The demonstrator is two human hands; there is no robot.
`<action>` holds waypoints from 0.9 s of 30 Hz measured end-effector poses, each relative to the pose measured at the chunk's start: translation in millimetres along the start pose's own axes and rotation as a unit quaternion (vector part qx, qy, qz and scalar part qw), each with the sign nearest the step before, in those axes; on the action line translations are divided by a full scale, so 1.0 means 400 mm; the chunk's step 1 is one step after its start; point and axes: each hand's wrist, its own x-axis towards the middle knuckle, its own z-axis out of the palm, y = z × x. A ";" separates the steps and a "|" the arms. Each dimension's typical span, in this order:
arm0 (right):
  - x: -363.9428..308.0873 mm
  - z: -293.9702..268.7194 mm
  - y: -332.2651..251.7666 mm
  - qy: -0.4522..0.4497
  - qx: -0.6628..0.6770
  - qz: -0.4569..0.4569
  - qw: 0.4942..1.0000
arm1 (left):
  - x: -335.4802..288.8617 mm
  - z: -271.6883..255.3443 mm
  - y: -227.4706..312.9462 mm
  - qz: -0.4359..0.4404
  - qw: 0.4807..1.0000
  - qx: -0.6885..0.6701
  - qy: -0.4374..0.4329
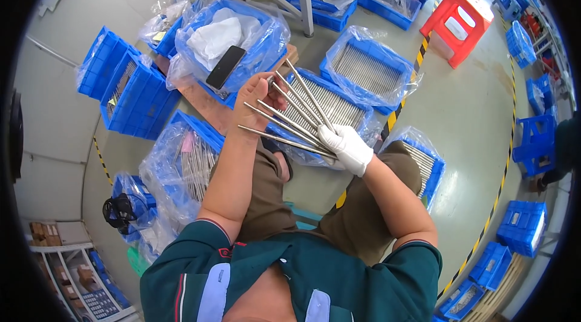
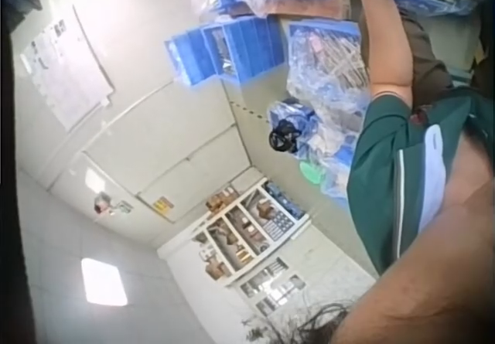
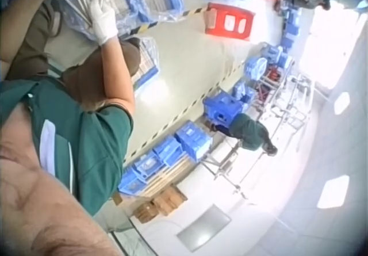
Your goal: Picking up metal rods one by one and arranging them neatly into a blue plastic tray within a factory setting.
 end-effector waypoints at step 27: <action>-0.001 -0.027 0.007 0.066 0.099 -0.018 0.993 | -0.020 0.023 0.013 -0.050 0.987 0.125 -0.084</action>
